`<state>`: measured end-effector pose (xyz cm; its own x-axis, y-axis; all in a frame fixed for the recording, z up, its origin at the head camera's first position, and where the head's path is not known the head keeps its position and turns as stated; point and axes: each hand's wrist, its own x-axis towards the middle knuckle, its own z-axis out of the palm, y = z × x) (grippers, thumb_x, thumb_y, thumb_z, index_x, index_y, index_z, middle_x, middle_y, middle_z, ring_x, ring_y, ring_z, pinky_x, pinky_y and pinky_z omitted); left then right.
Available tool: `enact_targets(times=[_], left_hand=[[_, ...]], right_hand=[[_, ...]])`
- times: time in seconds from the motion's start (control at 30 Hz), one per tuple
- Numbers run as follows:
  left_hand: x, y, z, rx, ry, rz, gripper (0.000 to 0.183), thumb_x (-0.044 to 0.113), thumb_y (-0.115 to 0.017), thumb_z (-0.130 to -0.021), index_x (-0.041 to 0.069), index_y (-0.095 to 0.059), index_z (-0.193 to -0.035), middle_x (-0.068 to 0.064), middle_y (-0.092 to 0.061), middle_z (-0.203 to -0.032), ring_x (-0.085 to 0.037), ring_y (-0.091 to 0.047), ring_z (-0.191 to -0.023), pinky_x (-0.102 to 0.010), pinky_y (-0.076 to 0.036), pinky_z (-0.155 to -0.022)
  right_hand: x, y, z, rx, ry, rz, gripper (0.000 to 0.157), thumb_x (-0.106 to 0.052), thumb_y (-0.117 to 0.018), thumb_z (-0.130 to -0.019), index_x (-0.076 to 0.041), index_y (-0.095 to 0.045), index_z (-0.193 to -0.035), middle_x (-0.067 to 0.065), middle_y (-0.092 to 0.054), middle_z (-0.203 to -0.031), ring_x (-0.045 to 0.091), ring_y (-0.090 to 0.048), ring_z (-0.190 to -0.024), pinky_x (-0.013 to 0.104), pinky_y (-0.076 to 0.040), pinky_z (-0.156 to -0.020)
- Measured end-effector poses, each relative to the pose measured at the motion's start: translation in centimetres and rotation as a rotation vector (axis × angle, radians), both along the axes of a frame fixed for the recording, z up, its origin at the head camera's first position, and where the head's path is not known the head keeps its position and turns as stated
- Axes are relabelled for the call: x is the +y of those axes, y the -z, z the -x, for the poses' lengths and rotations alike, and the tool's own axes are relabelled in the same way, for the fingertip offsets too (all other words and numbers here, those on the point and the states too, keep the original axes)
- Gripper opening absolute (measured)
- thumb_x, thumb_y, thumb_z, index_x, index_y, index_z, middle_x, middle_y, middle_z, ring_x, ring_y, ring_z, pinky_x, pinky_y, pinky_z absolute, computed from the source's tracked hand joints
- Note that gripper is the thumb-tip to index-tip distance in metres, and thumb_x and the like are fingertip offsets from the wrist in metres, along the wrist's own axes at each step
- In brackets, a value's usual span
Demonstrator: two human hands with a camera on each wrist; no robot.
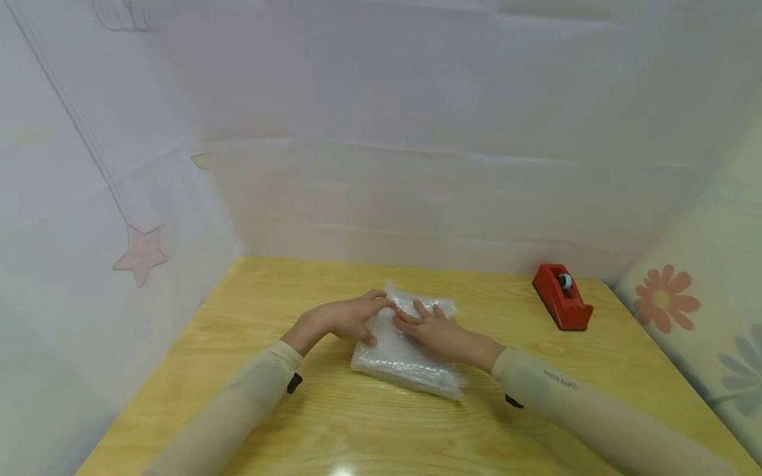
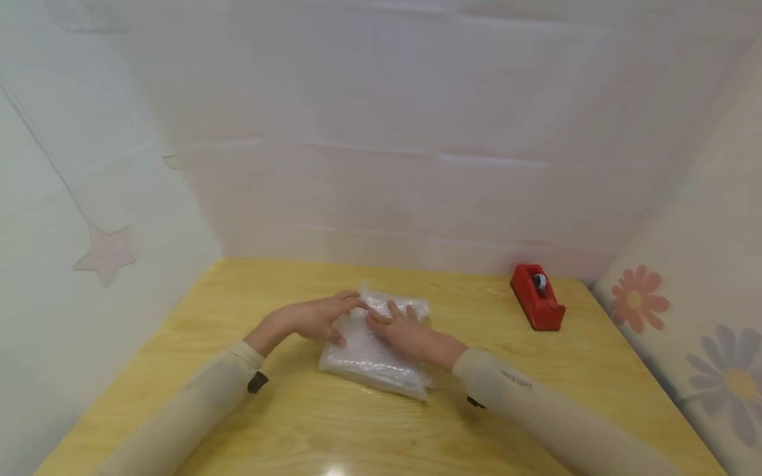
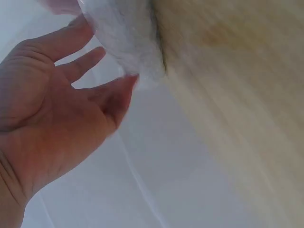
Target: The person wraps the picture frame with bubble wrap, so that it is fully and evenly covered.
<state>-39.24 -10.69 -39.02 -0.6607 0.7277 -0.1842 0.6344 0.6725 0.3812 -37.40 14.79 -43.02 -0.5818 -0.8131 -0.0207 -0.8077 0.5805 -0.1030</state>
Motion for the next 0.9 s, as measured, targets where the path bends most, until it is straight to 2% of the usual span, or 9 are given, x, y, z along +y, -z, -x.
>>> enact_targets(times=[0.07,0.13,0.23,0.33,0.43,0.53,0.6,0.77,0.9], left_hand=[[0.7,-0.3,0.8,0.065,0.019,0.071,0.096,0.034,-0.086,-0.084,0.015,-0.031,-0.161,-0.016,-0.006,-0.168,-0.041,-0.015,-0.15,-0.061,-0.02,-0.115],[1.6,-0.7,1.6,0.145,0.061,0.186,0.113,0.047,-0.088,-0.076,0.017,-0.022,-0.164,-0.016,0.005,-0.169,-0.041,-0.002,-0.152,-0.064,-0.01,-0.116],[3.0,-1.2,2.9,0.212,0.121,0.358,0.126,0.06,-0.086,-0.069,0.012,-0.018,-0.164,-0.016,0.002,-0.169,-0.034,0.001,-0.153,-0.059,-0.006,-0.118],[3.9,-1.6,3.6,0.199,0.136,0.508,0.128,0.066,-0.083,-0.07,0.007,-0.018,-0.163,-0.016,-0.008,-0.168,-0.031,-0.005,-0.154,-0.055,-0.009,-0.119],[4.3,-1.9,3.6,0.157,0.103,0.585,0.127,0.067,-0.081,-0.072,0.003,-0.019,-0.162,-0.016,-0.014,-0.168,-0.032,-0.012,-0.153,-0.052,-0.016,-0.119],[4.2,-2.0,3.3,0.113,0.052,0.595,0.125,0.064,-0.08,-0.074,0.003,-0.017,-0.162,-0.015,-0.011,-0.168,-0.033,-0.017,-0.152,-0.05,-0.021,-0.118],[3.9,-2.0,3.1,0.103,0.035,0.589,0.122,0.063,-0.079,-0.076,0.003,-0.016,-0.163,-0.014,-0.009,-0.169,-0.033,-0.02,-0.151,-0.049,-0.022,-0.118],[2.6,-1.2,3.0,0.102,0.07,0.534,0.114,0.064,-0.071,-0.084,0.001,-0.016,-0.162,-0.016,-0.006,-0.169,-0.032,-0.018,-0.151,-0.052,-0.019,-0.118],[1.0,-0.1,3.4,0.059,0.117,0.426,0.107,0.064,-0.061,-0.091,0.0,-0.012,-0.162,-0.017,-0.001,-0.168,-0.033,-0.009,-0.153,-0.055,-0.012,-0.119]], right_hand=[[0.0,-0.1,0.0,0.008,-0.002,-0.02,0.053,-0.007,-0.051,-0.107,-0.007,-0.037,-0.158,0.014,-0.026,-0.164,0.056,-0.019,-0.143,0.077,-0.027,-0.101],[0.1,-0.1,0.0,0.015,0.01,-0.042,0.054,-0.008,-0.052,-0.107,-0.009,-0.036,-0.159,0.012,-0.026,-0.164,0.055,-0.019,-0.144,0.076,-0.028,-0.102],[0.2,0.1,0.1,0.032,0.035,-0.058,0.054,-0.01,-0.05,-0.108,-0.01,-0.035,-0.16,0.01,-0.026,-0.165,0.053,-0.019,-0.145,0.075,-0.028,-0.103],[0.3,0.4,0.0,0.039,0.052,-0.054,0.054,-0.009,-0.049,-0.108,-0.011,-0.034,-0.16,0.009,-0.025,-0.165,0.052,-0.019,-0.146,0.074,-0.026,-0.105],[0.2,0.6,-0.1,0.04,0.061,-0.05,0.055,-0.008,-0.049,-0.107,-0.01,-0.033,-0.16,0.01,-0.024,-0.166,0.054,-0.018,-0.145,0.073,-0.025,-0.106],[0.0,0.7,-0.2,0.022,0.082,-0.058,0.054,-0.013,-0.046,-0.109,-0.009,-0.031,-0.161,0.01,-0.021,-0.167,0.054,-0.016,-0.146,0.071,-0.023,-0.109],[0.0,0.6,-0.3,-0.006,0.099,-0.061,0.054,-0.024,-0.041,-0.112,-0.01,-0.028,-0.162,0.01,-0.018,-0.167,0.052,-0.013,-0.147,0.069,-0.02,-0.111],[0.3,0.3,-0.7,-0.092,0.129,-0.064,0.071,-0.057,-0.026,-0.109,-0.012,-0.018,-0.164,0.011,-0.008,-0.169,0.047,-0.004,-0.15,0.064,-0.011,-0.116],[0.7,0.3,-1.2,-0.067,0.138,-0.084,0.073,-0.058,-0.027,-0.108,-0.009,-0.023,-0.163,0.021,-0.011,-0.166,0.046,-0.01,-0.15,0.057,-0.015,-0.118]])
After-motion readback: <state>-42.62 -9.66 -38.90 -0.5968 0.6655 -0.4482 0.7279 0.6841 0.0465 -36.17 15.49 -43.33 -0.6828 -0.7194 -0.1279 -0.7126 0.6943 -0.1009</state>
